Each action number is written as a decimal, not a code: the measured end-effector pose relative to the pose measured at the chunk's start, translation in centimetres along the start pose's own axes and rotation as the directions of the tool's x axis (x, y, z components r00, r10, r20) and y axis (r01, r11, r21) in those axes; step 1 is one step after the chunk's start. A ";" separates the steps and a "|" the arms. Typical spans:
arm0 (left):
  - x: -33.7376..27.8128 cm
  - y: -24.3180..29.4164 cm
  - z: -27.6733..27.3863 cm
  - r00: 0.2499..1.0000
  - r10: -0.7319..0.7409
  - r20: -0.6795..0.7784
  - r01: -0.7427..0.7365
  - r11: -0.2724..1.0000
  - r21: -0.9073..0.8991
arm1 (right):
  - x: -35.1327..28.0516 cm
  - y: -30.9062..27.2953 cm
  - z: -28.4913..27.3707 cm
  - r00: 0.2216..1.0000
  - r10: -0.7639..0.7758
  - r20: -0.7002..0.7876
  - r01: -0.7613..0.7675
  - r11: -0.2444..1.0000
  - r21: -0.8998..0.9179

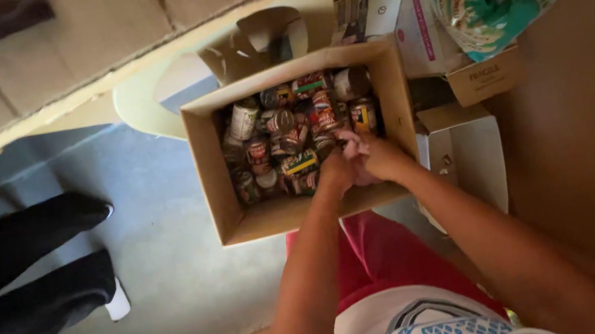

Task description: The recorder is wiping dust off canned goods with a cloth and organizing them onto shelves from a box on the floor.

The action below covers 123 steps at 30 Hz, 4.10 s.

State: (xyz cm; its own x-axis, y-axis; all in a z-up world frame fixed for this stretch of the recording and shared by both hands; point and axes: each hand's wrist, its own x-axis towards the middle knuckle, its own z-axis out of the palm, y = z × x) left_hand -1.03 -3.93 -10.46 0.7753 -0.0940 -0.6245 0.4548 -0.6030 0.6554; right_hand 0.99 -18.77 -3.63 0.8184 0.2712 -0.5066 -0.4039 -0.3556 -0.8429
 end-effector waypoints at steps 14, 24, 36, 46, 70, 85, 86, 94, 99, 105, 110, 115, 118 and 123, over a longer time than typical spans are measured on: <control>-5.5 7.6 -6.5 0.964 -0.195 0.182 0.266 0.737 -0.621 | -2.2 -8.9 -1.2 0.958 0.272 -0.097 -0.245 0.943 0.224; -12.4 17.0 -15.1 0.974 -0.005 0.225 0.211 0.372 -0.904 | -6.3 -22.0 -8.6 0.977 0.171 -0.129 -0.123 0.942 0.311; -23.0 29.1 -18.4 0.896 0.415 0.154 0.076 0.198 -0.977 | -17.4 -35.2 -12.0 0.869 -0.447 -0.212 0.489 0.841 0.231; -22.5 32.4 -17.7 0.861 0.486 0.147 -0.033 0.343 -0.939 | -19.5 -35.8 -16.8 0.877 -0.382 -0.293 0.471 0.558 0.683; -20.5 39.6 -25.2 0.811 0.575 -0.109 -0.341 0.314 -0.886 | -19.0 -37.5 -17.6 0.855 -0.427 -0.293 0.484 0.454 0.748; -23.8 42.1 -26.2 0.714 0.691 -0.114 -0.424 0.297 -0.856 | -16.0 -34.5 -18.7 0.883 -0.419 -0.213 0.434 0.551 0.713; -24.1 42.2 -26.4 0.743 0.662 -0.095 -0.371 0.289 -0.883 | -15.0 -33.3 -18.6 0.885 -0.429 -0.182 0.438 0.631 0.641; -22.1 40.4 -27.3 0.894 0.429 -0.131 -0.223 0.172 -0.960 | -15.4 -33.2 -19.1 0.884 -0.406 -0.232 0.400 0.400 0.824; -25.4 41.6 -26.5 0.905 0.416 -0.084 -0.168 0.169 -0.971 | -15.4 -35.4 -16.2 0.769 -0.500 -0.399 0.627 0.467 0.623; -23.4 39.9 -28.1 0.879 0.472 -0.063 -0.228 0.303 -0.925 | -15.0 -35.2 -16.5 0.645 -0.590 -0.486 0.730 0.664 0.162; -21.1 39.4 -30.6 0.904 0.390 -0.175 -0.298 0.282 -0.912 | -12.1 -34.5 -16.3 0.730 -0.468 -0.497 0.579 0.811 0.086; -16.6 39.4 -34.1 0.792 0.421 -0.442 -0.600 0.402 -0.692 | -11.5 -38.8 -15.2 0.653 -0.577 -0.490 0.588 0.795 -0.152; -12.9 38.7 -35.4 0.639 0.508 -0.578 -0.762 0.521 -0.384 | -10.7 -41.4 -14.5 0.513 -0.735 -0.443 0.574 0.677 -0.461; -9.1 36.9 -34.5 0.390 0.549 -0.739 -0.767 0.637 0.069 | -8.9 -44.1 -13.3 0.366 -0.901 -0.232 0.519 0.405 -0.753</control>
State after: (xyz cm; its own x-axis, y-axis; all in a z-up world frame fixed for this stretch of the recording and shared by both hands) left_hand 23.81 2.02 34.05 0.8758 0.2180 0.4306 -0.3353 -0.3669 0.8678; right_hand 16.97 -17.40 40.48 0.7587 0.2118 0.6161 0.5686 -0.6768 -0.4675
